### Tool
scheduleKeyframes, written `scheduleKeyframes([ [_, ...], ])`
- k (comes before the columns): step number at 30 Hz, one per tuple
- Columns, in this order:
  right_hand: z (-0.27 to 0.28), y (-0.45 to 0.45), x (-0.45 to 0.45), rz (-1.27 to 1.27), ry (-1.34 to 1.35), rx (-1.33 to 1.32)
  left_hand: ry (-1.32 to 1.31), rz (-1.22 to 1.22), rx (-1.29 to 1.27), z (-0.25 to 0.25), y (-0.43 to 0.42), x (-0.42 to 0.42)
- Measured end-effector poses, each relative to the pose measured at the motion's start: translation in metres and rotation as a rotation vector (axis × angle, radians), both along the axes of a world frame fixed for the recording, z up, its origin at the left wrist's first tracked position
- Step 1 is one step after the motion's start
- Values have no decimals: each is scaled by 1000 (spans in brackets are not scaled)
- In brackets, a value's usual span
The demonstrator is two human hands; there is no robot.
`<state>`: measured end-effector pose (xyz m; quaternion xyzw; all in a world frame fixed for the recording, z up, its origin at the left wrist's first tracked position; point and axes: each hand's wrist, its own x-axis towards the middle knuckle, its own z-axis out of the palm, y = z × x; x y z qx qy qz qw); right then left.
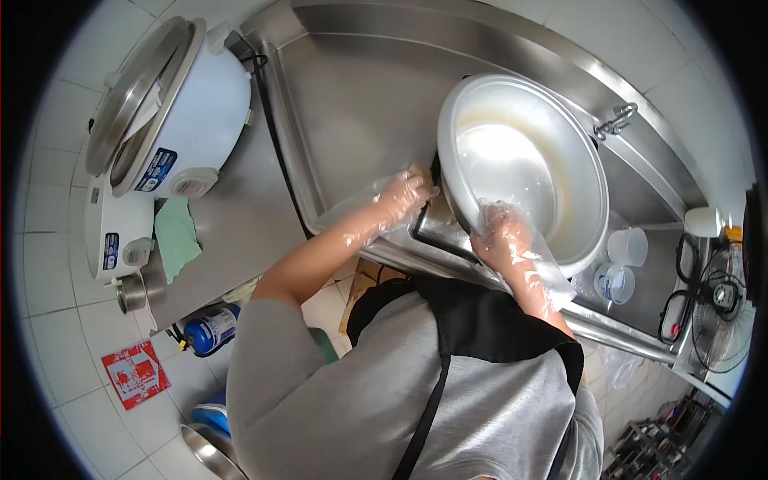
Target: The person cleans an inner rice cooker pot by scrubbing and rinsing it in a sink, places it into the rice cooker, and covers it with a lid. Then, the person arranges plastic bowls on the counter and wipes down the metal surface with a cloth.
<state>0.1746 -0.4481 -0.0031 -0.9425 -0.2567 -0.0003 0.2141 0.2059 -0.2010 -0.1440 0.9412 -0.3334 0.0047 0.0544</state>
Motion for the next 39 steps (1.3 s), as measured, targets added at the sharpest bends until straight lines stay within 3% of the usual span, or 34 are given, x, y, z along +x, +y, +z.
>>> scheduleKeyframes([
  [2, -6, 0, 0, 31, -30, -25, -39, 5, -49, 18, -16, -28],
  [5, -11, 4, -2, 43, 19, -84, 186, -96, 659, 57, -62, -46],
  [9, -17, 4, 2, 61, -23, -55, 875, 552, 191, 29, -104, -37],
  [11, -14, 2, 4, 64, -21, -73, 848, 578, -271, 70, -123, -55],
  [14, -11, 1, 2, 60, -22, -81, 688, 340, -736, 50, -148, -64],
  [15, -6, 1, 3, 51, -17, -70, 838, 330, -1022, 42, -140, -66],
  [18, 2, -4, 3, 38, -35, -13, 956, 543, -476, 86, -124, -45],
  [21, 9, -9, 7, 42, -37, 23, 1033, 558, -226, 105, -114, -39],
  [24, 17, -9, 8, 28, -30, -6, 652, -172, -600, 37, -108, -63],
  [25, 18, -8, 7, 18, -27, -21, 606, -50, -344, 54, -122, -61],
  [28, 22, -5, 5, -20, -1, -57, 786, 457, -441, 68, -124, -54],
  [29, 21, -5, 5, -9, -23, -75, 478, 398, -335, 66, -110, -60],
  [31, 10, -2, 2, 10, -57, -105, 334, 402, -58, 51, -74, -63],
  [33, -15, 3, -1, 62, -114, -168, 550, 776, -153, 115, -56, -58],
  [35, -41, 7, -6, 112, -205, -251, 408, 808, -78, 145, -39, -64],
  [39, -92, 17, -10, 83, -153, -337, 150, 894, -123, 135, -9, -68],
])
